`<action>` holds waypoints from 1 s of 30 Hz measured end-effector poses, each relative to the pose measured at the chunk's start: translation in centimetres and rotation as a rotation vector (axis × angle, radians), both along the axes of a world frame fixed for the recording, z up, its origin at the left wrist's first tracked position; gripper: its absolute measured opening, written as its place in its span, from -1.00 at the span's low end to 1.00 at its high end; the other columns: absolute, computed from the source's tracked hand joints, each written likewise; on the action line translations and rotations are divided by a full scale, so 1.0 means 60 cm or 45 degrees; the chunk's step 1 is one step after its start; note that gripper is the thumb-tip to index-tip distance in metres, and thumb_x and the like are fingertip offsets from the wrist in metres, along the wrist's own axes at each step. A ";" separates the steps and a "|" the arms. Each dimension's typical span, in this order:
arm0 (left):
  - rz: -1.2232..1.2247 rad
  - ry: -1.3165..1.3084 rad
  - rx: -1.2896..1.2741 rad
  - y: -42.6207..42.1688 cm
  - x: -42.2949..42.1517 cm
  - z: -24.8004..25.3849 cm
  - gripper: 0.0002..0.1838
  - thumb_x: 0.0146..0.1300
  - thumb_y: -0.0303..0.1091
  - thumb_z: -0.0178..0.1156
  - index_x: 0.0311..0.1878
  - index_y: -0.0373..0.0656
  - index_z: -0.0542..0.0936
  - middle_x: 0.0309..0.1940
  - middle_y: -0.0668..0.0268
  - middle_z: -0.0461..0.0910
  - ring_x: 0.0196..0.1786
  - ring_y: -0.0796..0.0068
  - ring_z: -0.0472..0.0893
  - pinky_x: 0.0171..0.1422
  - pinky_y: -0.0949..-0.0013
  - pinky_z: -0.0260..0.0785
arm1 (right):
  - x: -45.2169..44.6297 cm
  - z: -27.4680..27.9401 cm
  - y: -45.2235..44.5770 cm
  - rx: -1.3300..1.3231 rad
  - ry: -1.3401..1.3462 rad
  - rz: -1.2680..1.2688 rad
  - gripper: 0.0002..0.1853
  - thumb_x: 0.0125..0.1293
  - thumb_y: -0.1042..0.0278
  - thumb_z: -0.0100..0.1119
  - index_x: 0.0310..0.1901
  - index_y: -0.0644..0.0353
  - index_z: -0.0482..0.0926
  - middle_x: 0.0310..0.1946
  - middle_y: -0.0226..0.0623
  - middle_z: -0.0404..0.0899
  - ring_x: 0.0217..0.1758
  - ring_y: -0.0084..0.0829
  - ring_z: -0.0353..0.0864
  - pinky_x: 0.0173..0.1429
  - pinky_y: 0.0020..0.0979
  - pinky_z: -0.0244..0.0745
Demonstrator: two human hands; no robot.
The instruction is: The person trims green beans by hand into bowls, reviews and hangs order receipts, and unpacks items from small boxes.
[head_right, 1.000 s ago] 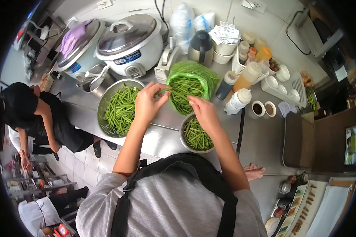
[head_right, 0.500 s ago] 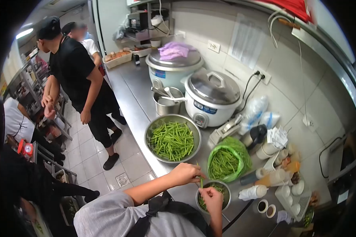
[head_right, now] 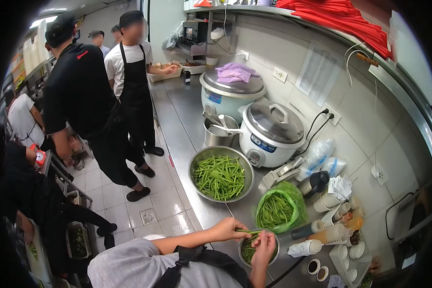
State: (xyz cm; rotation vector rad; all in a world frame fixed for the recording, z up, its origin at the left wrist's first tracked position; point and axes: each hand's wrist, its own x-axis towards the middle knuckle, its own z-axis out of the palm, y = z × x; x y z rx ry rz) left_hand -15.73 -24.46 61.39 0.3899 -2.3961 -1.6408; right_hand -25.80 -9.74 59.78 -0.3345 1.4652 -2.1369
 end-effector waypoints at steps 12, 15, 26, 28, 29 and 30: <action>0.066 0.116 0.518 0.022 -0.030 -0.031 -0.74 0.29 -0.20 0.26 -0.31 -0.24 0.65 -0.57 0.49 0.55 -0.55 0.79 0.44 -0.46 0.58 0.26 | 0.011 -0.033 0.014 0.124 0.037 0.106 -0.82 0.45 0.24 0.01 -0.28 0.14 0.39 -0.50 -0.45 0.36 -0.53 -0.62 0.32 -0.46 -0.56 0.30; 0.037 0.127 0.303 0.022 -0.027 -0.019 -0.75 0.28 -0.22 0.27 -0.30 -0.25 0.65 -0.55 0.49 0.57 -0.55 0.75 0.45 -0.46 0.55 0.29 | 0.022 -0.032 0.013 0.092 -0.076 0.103 -0.81 0.44 0.24 -0.02 -0.29 0.15 0.39 -0.50 -0.42 0.38 -0.53 -0.58 0.34 -0.44 -0.52 0.32; -0.215 0.275 0.595 -0.007 -0.050 -0.065 -0.76 0.27 -0.20 0.29 -0.20 -0.18 0.70 -0.47 0.45 0.63 -0.42 0.75 0.50 -0.32 0.58 0.36 | 0.030 -0.021 0.008 0.119 -0.011 0.106 -0.80 0.41 0.30 -0.05 -0.34 0.20 0.45 -0.52 -0.38 0.41 -0.54 -0.59 0.36 -0.44 -0.51 0.36; -0.148 0.217 0.645 -0.006 -0.046 -0.045 -0.74 0.31 -0.12 0.24 -0.25 -0.14 0.67 -0.53 0.49 0.58 -0.49 0.77 0.44 -0.41 0.60 0.29 | 0.021 -0.028 0.016 0.199 0.182 0.132 -0.79 0.40 0.32 -0.05 -0.35 0.23 0.47 -0.53 -0.38 0.44 -0.54 -0.60 0.40 -0.44 -0.53 0.38; -0.099 0.144 0.713 -0.007 -0.043 -0.031 -0.72 0.33 -0.09 0.21 -0.29 -0.11 0.63 -0.56 0.52 0.54 -0.53 0.79 0.40 -0.46 0.61 0.24 | 0.015 -0.031 0.020 0.241 0.277 0.145 -0.78 0.40 0.33 -0.05 -0.36 0.24 0.48 -0.54 -0.37 0.46 -0.54 -0.60 0.42 -0.44 -0.54 0.39; -0.051 0.067 0.782 -0.011 -0.041 -0.012 -0.70 0.35 -0.05 0.18 -0.33 -0.09 0.60 -0.60 0.54 0.50 -0.57 0.81 0.36 -0.51 0.62 0.19 | 0.009 -0.036 0.021 0.315 0.323 0.225 -0.77 0.40 0.34 -0.05 -0.37 0.25 0.50 -0.54 -0.39 0.47 -0.54 -0.63 0.42 -0.44 -0.55 0.39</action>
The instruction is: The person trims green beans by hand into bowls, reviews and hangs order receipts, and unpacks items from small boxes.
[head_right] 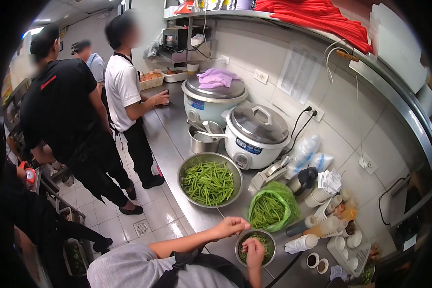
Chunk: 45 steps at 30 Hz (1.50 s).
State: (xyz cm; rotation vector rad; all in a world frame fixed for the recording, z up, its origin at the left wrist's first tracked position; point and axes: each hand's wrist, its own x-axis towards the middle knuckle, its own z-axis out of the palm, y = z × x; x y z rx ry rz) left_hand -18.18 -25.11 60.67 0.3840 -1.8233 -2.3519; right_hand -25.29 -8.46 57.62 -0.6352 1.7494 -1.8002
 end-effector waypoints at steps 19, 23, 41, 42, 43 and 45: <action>-0.076 -0.016 -0.006 -0.013 -0.065 0.050 -0.70 0.44 -0.10 0.01 -0.14 -0.16 0.53 -0.61 0.53 0.37 -0.63 0.80 0.19 -0.58 0.65 -0.03 | -0.015 0.037 -0.028 -0.130 -0.162 0.008 -0.80 0.42 0.27 0.08 -0.28 0.22 0.54 -0.54 -0.60 0.41 -0.53 -0.78 0.30 -0.46 -0.65 0.19; 0.096 -0.010 -0.188 -0.013 -0.081 0.027 -0.74 0.42 -0.14 0.01 -0.22 -0.14 0.50 -0.61 0.54 0.34 -0.60 0.79 0.22 -0.55 0.64 0.02 | -0.007 0.044 -0.033 -0.017 0.142 -0.082 -0.85 0.35 0.37 0.17 -0.33 0.25 0.53 -0.54 -0.53 0.43 -0.53 -0.73 0.31 -0.46 -0.60 0.21; 0.075 -0.042 -0.938 -0.013 -0.108 -0.026 -0.63 0.32 -0.10 0.10 -0.32 -0.30 0.56 -0.63 0.06 0.47 -0.58 0.20 0.44 -0.42 0.18 0.31 | -0.022 0.059 -0.030 0.322 0.527 -0.165 -0.77 0.31 0.30 0.21 -0.36 0.32 0.48 -0.55 -0.20 0.50 -0.54 -0.42 0.45 -0.41 -0.39 0.35; 0.103 -0.027 -1.000 -0.011 -0.109 -0.011 -0.63 0.31 -0.11 0.13 -0.34 -0.31 0.56 -0.66 0.01 0.46 -0.60 0.12 0.43 -0.42 0.14 0.31 | -0.020 0.070 -0.032 0.374 0.547 -0.159 -0.76 0.30 0.30 0.22 -0.37 0.31 0.48 -0.55 -0.15 0.49 -0.55 -0.38 0.44 -0.41 -0.36 0.35; 0.074 0.001 -1.022 -0.010 -0.113 -0.007 -0.63 0.30 -0.10 0.14 -0.33 -0.30 0.57 -0.66 -0.01 0.45 -0.62 0.08 0.42 -0.43 0.14 0.31 | -0.024 0.065 -0.033 0.392 0.569 -0.123 -0.77 0.30 0.31 0.20 -0.38 0.31 0.48 -0.53 -0.09 0.50 -0.53 -0.27 0.47 -0.40 -0.31 0.36; 0.080 0.059 -1.013 -0.007 -0.118 0.003 -0.62 0.28 -0.08 0.17 -0.31 -0.30 0.59 -0.65 -0.04 0.45 -0.62 0.04 0.41 -0.45 0.13 0.30 | -0.034 0.045 -0.036 0.353 0.688 -0.125 -0.82 0.32 0.34 0.13 -0.34 0.31 0.53 -0.48 -0.04 0.53 -0.42 -0.10 0.55 -0.32 -0.23 0.40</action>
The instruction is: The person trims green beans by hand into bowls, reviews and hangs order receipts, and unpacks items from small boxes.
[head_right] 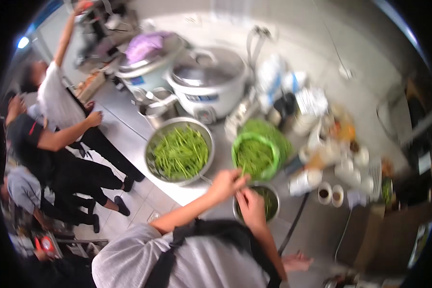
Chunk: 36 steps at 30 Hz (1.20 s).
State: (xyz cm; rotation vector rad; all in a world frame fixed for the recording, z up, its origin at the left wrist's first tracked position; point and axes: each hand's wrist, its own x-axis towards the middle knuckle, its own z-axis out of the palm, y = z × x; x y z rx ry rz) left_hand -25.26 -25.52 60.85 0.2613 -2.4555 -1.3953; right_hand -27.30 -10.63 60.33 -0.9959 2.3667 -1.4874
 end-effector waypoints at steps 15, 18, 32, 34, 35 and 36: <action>-0.234 -0.124 1.062 -0.023 0.043 -0.012 -0.80 0.33 -0.21 0.24 -0.14 -0.11 0.70 -0.61 0.65 0.38 -0.60 0.83 0.17 -0.55 0.61 -0.03 | -0.005 -0.041 0.022 -1.063 -1.561 0.039 -0.76 0.49 0.14 -0.07 -0.22 0.10 0.46 -0.55 -0.47 0.36 -0.54 -0.63 0.25 -0.43 -0.55 0.22; -0.214 -0.009 0.942 -0.024 0.049 -0.014 -0.80 0.34 -0.24 0.22 -0.15 -0.15 0.69 -0.57 0.59 0.47 -0.53 0.81 0.32 -0.46 0.61 0.15 | -0.018 -0.030 0.031 -1.314 -1.710 -0.066 -0.75 0.50 0.12 -0.08 -0.25 0.09 0.43 -0.53 -0.47 0.36 -0.53 -0.62 0.25 -0.40 -0.55 0.20; 0.624 -0.001 -0.912 -0.237 -0.046 -0.007 -0.36 0.03 -0.22 0.37 0.21 -0.16 0.44 0.10 0.00 0.43 0.19 -0.03 0.38 0.20 0.01 0.28 | -0.019 -0.055 0.106 -0.589 -0.627 -0.358 -0.86 0.31 0.38 -0.01 -0.30 0.22 0.53 -0.21 -0.17 0.56 -0.21 -0.33 0.53 -0.01 -0.32 0.43; 0.224 0.211 -0.765 -0.184 -0.101 -0.012 -0.54 0.02 -0.32 0.35 0.06 -0.11 0.58 -0.04 0.05 0.52 0.06 0.01 0.47 0.15 0.09 0.35 | -0.010 -0.027 0.095 -0.160 -0.002 -0.466 -0.86 0.31 0.39 0.05 -0.27 0.22 0.58 -0.11 -0.16 0.59 -0.05 -0.24 0.54 0.13 -0.29 0.39; 0.045 0.110 -0.716 -0.143 -0.119 0.002 -0.72 0.12 -0.31 0.28 -0.07 -0.11 0.65 -0.09 0.06 0.59 0.03 0.03 0.53 0.14 0.12 0.37 | -0.005 -0.018 0.090 0.067 0.310 -0.497 -0.86 0.30 0.39 0.09 -0.25 0.23 0.61 -0.06 -0.15 0.61 0.04 -0.19 0.55 0.20 -0.28 0.38; -0.096 -0.035 -0.582 -0.105 -0.141 0.005 -0.78 0.14 -0.30 0.25 -0.13 -0.05 0.68 -0.14 0.13 0.62 -0.03 0.10 0.58 0.08 0.17 0.42 | -0.003 -0.019 0.089 0.026 0.263 -0.537 -0.91 0.26 0.39 0.20 -0.30 0.21 0.62 -0.17 -0.23 0.66 0.08 -0.13 0.52 0.21 -0.21 0.36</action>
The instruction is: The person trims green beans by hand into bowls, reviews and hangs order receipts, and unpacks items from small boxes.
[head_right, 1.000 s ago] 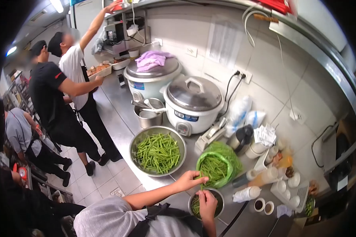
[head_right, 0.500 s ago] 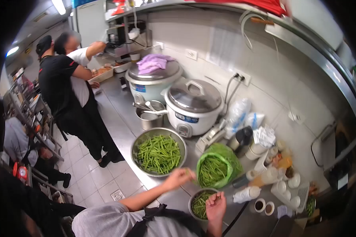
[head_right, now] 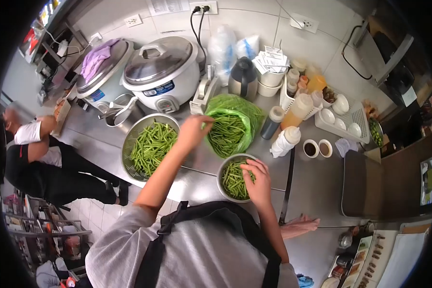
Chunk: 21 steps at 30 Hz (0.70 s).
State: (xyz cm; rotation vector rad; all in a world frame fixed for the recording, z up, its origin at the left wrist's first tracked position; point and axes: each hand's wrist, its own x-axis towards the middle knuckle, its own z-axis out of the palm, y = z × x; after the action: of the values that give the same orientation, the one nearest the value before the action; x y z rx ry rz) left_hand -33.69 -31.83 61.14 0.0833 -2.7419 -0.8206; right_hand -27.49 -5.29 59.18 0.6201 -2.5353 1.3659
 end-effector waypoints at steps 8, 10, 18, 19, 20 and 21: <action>-0.177 -0.018 -0.399 0.055 -0.125 -0.122 -0.82 0.00 -0.33 0.28 -0.27 0.01 0.70 -0.34 0.20 0.62 -0.22 0.19 0.62 -0.09 0.17 0.49 | 0.018 0.009 0.036 -0.122 -0.258 -0.165 -0.84 0.21 0.33 0.29 -0.34 0.25 0.62 -0.30 -0.22 0.66 -0.14 -0.23 0.60 0.01 -0.32 0.43; -0.150 0.068 -0.313 0.046 -0.102 -0.090 -0.84 0.00 -0.38 0.27 -0.30 0.03 0.71 -0.33 0.22 0.62 -0.20 0.18 0.61 -0.07 0.18 0.48 | 0.019 0.007 0.030 -0.139 -0.338 -0.199 -0.83 0.24 0.32 0.26 -0.31 0.26 0.62 -0.30 -0.20 0.65 -0.18 -0.26 0.61 -0.02 -0.36 0.44; -0.520 0.348 -0.085 0.052 0.037 0.040 -0.82 -0.03 -0.47 0.31 -0.31 -0.01 0.70 -0.31 0.36 0.60 -0.19 0.29 0.55 -0.06 0.28 0.46 | -0.030 0.021 -0.034 -0.247 -0.368 0.020 -0.77 0.36 0.26 0.12 -0.18 0.27 0.61 -0.36 -0.16 0.66 -0.25 -0.29 0.68 -0.12 -0.36 0.49; -0.517 0.353 -0.052 0.057 0.054 0.042 -0.82 -0.04 -0.47 0.32 -0.31 -0.02 0.70 -0.32 0.36 0.59 -0.20 0.29 0.54 -0.06 0.27 0.45 | -0.034 0.025 -0.043 -0.248 -0.388 0.055 -0.76 0.37 0.25 0.11 -0.19 0.28 0.61 -0.39 -0.16 0.66 -0.28 -0.28 0.68 -0.15 -0.36 0.49; -0.511 0.360 -0.019 0.063 0.069 0.043 -0.82 -0.05 -0.47 0.32 -0.31 -0.02 0.71 -0.33 0.35 0.59 -0.20 0.28 0.53 -0.06 0.26 0.45 | -0.034 0.034 -0.050 -0.182 -0.437 0.069 -0.72 0.40 0.20 0.09 -0.23 0.29 0.60 -0.50 -0.24 0.63 -0.43 -0.43 0.63 -0.27 -0.44 0.46; -0.502 0.366 0.015 0.067 0.083 0.040 -0.81 -0.06 -0.46 0.32 -0.31 -0.03 0.71 -0.34 0.35 0.58 -0.20 0.28 0.53 -0.06 0.26 0.44 | -0.037 0.032 -0.054 -0.194 -0.511 0.106 -0.72 0.40 0.20 0.09 -0.24 0.28 0.60 -0.53 -0.28 0.61 -0.46 -0.50 0.58 -0.30 -0.47 0.43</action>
State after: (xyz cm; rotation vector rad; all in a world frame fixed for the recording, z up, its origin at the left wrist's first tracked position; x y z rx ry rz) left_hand -28.69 -27.81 63.52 -0.5461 -2.5092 -0.8665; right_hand -29.69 -8.50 61.08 0.4652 -2.6863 1.8563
